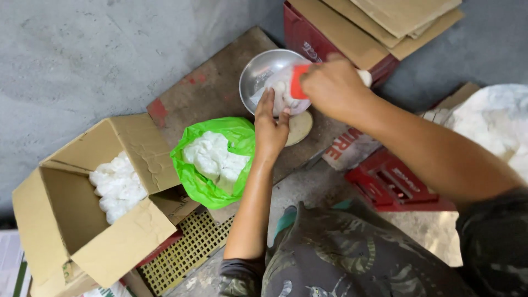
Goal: The recorder uses a red scoop to transfer white powder from a large bag into a bowl on a scale, then portions it into small plastic bags, tying them shut and placing them in a cardboard box.
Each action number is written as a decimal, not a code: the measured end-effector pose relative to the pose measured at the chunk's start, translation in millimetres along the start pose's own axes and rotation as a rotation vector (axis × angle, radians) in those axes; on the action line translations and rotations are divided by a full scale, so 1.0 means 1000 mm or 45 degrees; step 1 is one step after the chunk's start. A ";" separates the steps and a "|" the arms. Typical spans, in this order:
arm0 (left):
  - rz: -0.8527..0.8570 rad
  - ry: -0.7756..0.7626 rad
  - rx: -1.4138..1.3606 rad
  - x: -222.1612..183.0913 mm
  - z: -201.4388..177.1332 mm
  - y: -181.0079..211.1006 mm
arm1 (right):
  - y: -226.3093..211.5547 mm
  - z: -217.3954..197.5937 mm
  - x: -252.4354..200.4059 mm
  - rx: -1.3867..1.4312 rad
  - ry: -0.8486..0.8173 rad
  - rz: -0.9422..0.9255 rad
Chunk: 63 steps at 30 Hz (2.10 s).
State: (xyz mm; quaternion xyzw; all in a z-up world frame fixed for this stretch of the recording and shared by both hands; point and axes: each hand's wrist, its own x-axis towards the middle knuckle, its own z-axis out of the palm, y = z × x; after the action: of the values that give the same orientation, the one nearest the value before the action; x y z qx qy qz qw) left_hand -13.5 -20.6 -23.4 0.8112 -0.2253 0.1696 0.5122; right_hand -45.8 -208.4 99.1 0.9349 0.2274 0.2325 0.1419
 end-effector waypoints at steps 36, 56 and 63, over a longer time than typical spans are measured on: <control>0.170 -0.064 -0.347 -0.058 0.090 0.157 | 0.033 -0.031 -0.281 1.029 0.626 1.347; 0.128 -0.213 -0.211 -0.106 0.199 0.158 | 0.077 0.059 -0.422 0.743 0.409 1.453; -0.036 0.071 0.096 -0.072 0.104 0.122 | 0.054 0.033 -0.257 1.140 0.389 0.922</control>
State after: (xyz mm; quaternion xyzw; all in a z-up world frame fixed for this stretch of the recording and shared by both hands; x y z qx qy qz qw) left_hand -135.3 -147.0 -11.6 0.8279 -0.1929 0.1934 0.4898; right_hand -212.5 -385.6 -4.3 0.8779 -0.0122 0.2794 -0.3887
